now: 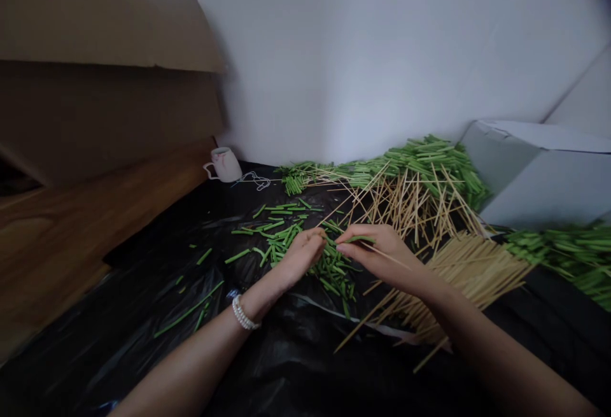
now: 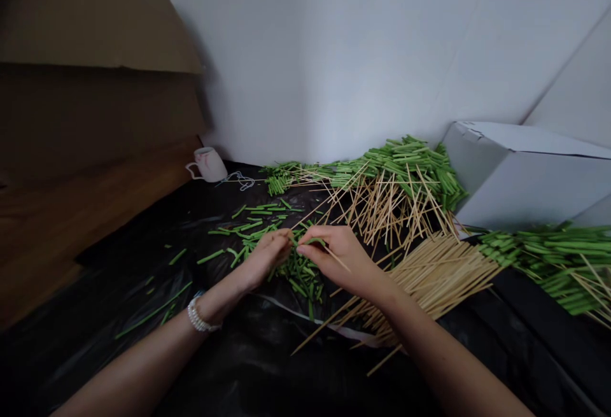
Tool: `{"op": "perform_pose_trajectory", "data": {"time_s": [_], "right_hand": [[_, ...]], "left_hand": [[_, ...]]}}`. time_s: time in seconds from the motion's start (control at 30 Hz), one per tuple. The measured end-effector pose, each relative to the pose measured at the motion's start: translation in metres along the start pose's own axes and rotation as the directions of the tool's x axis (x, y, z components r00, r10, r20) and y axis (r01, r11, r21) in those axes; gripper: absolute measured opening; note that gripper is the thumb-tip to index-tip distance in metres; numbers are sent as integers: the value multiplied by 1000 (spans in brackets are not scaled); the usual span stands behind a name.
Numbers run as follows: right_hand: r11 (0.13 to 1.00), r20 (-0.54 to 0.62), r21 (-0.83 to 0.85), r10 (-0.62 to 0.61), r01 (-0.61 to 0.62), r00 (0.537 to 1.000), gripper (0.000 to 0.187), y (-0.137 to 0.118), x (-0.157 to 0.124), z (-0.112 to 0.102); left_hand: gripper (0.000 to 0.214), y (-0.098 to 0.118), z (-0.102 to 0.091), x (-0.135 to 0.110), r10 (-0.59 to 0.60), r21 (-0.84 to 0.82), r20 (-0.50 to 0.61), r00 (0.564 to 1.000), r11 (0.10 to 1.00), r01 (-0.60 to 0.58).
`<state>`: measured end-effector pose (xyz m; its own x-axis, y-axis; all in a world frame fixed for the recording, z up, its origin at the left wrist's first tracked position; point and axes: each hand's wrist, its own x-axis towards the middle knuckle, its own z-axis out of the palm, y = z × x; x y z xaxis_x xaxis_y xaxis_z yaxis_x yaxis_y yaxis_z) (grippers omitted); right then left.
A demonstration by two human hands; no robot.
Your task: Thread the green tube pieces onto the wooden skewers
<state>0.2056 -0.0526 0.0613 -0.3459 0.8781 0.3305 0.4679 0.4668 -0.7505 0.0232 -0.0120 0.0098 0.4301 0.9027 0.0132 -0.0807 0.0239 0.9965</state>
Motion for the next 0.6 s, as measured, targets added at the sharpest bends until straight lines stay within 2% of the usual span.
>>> {"op": "perform_pose_trajectory", "data": {"time_s": [0.1, 0.17, 0.23, 0.3, 0.4, 0.5, 0.6], "right_hand": [[1000, 42, 6, 6, -7, 999, 16, -5, -1, -1], [999, 46, 36, 28, -30, 999, 17, -6, -2, -1], [996, 40, 70, 50, -53, 998, 16, -5, -2, -2], [994, 33, 86, 62, -64, 998, 17, -2, -2, -2], [998, 47, 38, 43, -44, 998, 19, 3, 0, -1], [999, 39, -31, 15, -13, 999, 18, 5, 1, -1], [998, -1, -52, 33, -33, 999, 13, 4, 2, -3]], "left_hand": [[24, 1, -11, 6, -115, -318, 7, 993, 942, 111], [25, 4, -19, 11, -181, -475, -1, 983, 866, 159], [19, 8, -24, 13, -208, -558, -17, 978, 814, 164], [11, 9, -21, 11, -171, -490, -2, 985, 859, 148], [22, 9, -7, 3, -97, -258, 86, 992, 959, 117], [31, 9, 2, -4, -89, -108, 216, 972, 987, 115], [32, 11, 0, -7, -86, -34, 286, 954, 994, 100]]}}
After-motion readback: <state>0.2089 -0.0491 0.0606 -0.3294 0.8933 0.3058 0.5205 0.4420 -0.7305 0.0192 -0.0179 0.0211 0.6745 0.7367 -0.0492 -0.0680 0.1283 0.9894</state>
